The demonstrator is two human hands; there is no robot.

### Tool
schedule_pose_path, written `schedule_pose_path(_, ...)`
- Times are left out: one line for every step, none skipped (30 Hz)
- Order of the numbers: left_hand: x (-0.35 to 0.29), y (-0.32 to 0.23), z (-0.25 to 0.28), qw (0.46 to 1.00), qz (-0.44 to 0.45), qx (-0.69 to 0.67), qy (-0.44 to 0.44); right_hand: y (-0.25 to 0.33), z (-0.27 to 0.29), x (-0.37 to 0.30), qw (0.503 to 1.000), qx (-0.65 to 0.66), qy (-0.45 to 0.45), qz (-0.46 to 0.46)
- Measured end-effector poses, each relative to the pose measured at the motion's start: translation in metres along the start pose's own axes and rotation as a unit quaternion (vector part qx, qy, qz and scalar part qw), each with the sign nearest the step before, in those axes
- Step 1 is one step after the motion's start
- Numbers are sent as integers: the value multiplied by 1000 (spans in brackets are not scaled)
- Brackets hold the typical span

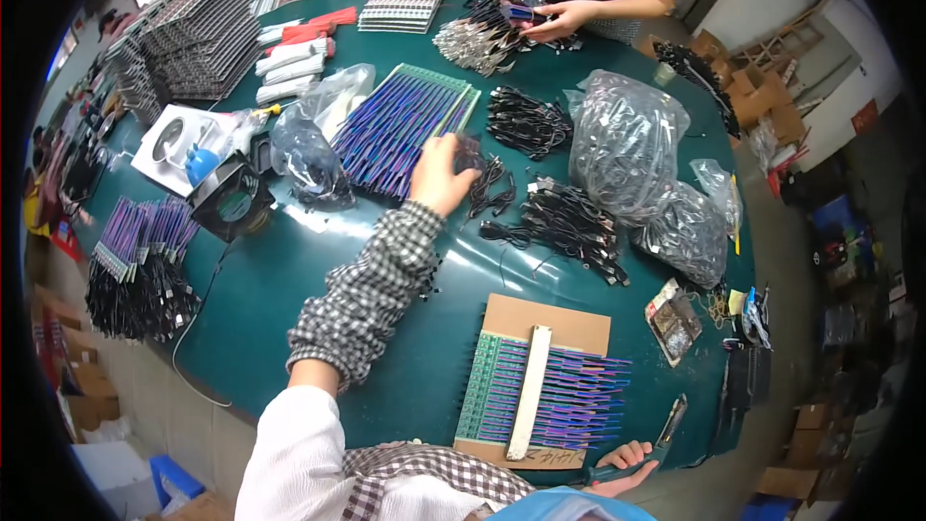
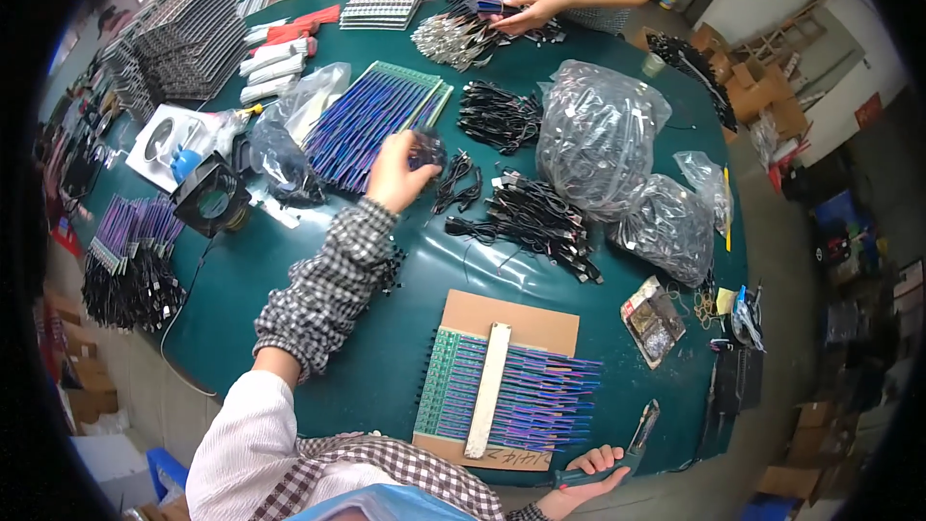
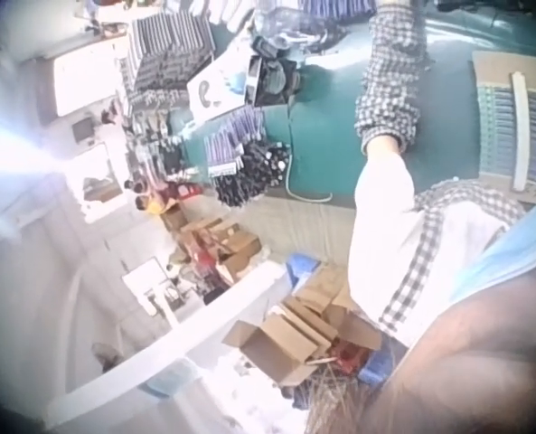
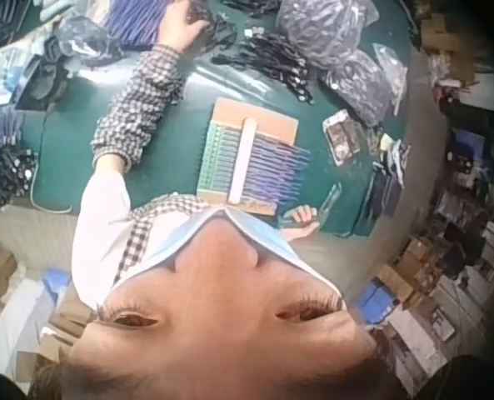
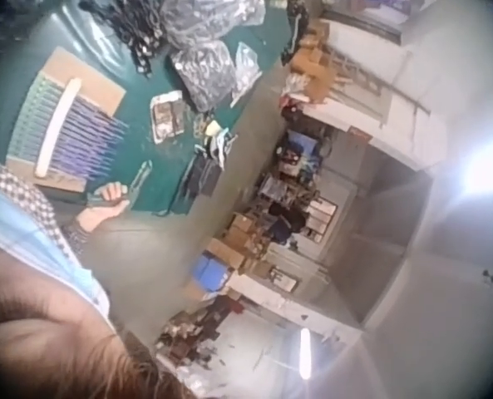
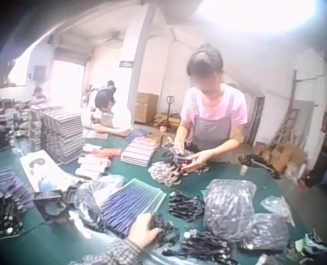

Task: The person solders electronic components onto circuit boards using a soldering tool. The person then receives a bag of electronic components from a coworker, empties the components onto the table, and solders them onto the circuit boards.

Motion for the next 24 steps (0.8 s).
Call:
schedule_pose_path(2, -10, 11, 999, 14, -46, 9, 0, -3, -1, 1000, 5, 2, -13)
schedule_pose_path(4, -22, 24, 999, 23, -41, -2, 1, -4, -2, 1000, 6, 2, -8)
schedule_pose_path(6, -33, 42, 999, 10, -40, -20, 0, -5, -2, 1000, 11, 12, -14)
schedule_pose_path(6, -41, 58, 999, -2, -40, -36, -1, -6, -1, 999, 16, 21, -19)
schedule_pose_path(4, -45, 70, 998, -6, -41, -46, -1, -6, 0, 999, 20, 32, -33)
schedule_pose_path(2, -47, 82, 998, -10, -42, -56, -3, -7, 0, 999, 23, 31, -32)
schedule_pose_path(-1, -48, 90, 997, 5, -51, -49, -4, -9, 0, 999, 21, 27, -29)
schedule_pose_path(-5, -44, 97, 998, -22, -40, -51, -5, -9, 0, 999, 19, 23, -27)
schedule_pose_path(-10, -39, 104, 997, -25, -33, -62, -4, -9, 0, 999, 13, 31, -30)
schedule_pose_path(-15, -35, 110, 997, -28, -27, -73, -3, -8, 1, 999, 15, 31, -28)
schedule_pose_path(-18, -30, 115, 996, -17, -22, -81, -2, -7, 2, 999, 15, 35, -28)
schedule_pose_path(-20, -32, 121, 994, -44, 22, -102, -2, -8, 1, 999, 14, 38, -28)
schedule_pose_path(-23, -27, 122, 996, -10, 14, -87, -1, -8, 1, 999, 14, 37, -26)
schedule_pose_path(-26, -21, 120, 997, 25, 5, -72, 0, -9, 0, 999, 7, 39, -28)
schedule_pose_path(-26, -16, 117, 997, 23, 5, -73, -1, -10, 0, 999, 0, 41, -33)
schedule_pose_path(-24, -9, 108, 996, 49, -43, -62, -2, -10, -1, 999, 1, 43, -32)
schedule_pose_path(-21, -2, 101, 992, 75, -90, -50, -3, -9, -1, 999, -1, 37, -34)
schedule_pose_path(-18, -3, 90, 989, 103, -100, -33, -3, -8, 0, 999, -5, 30, -31)
schedule_pose_path(-15, -6, 80, 973, 163, -162, -26, -3, -8, 0, 999, -5, 30, -30)
schedule_pose_path(-10, -6, 71, 949, 223, -222, -19, -4, -8, 1, 999, -4, 28, -30)
schedule_pose_path(-3, 9, 65, 949, 224, -224, 2, -8, -10, 1, 999, -1, 25, -38)
schedule_pose_path(0, 7, 57, 941, 232, -246, 12, -8, -10, 1, 999, -3, 21, -37)
schedule_pose_path(1, 8, 49, 927, 255, -273, 22, -8, -12, 1, 999, 7, 31, -30)
schedule_pose_path(2, 9, 42, 912, 277, -300, 32, -7, -12, 1, 999, 17, 42, -23)
Point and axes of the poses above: each hand's wrist, its own x-axis towards the middle knuckle, its own z-axis out of the back of the hand, y = z × x, the point moved 5 cm from there along x, towards the middle knuckle, and after that the axes turned 13 degrees about -y, right-handed, at the moved point
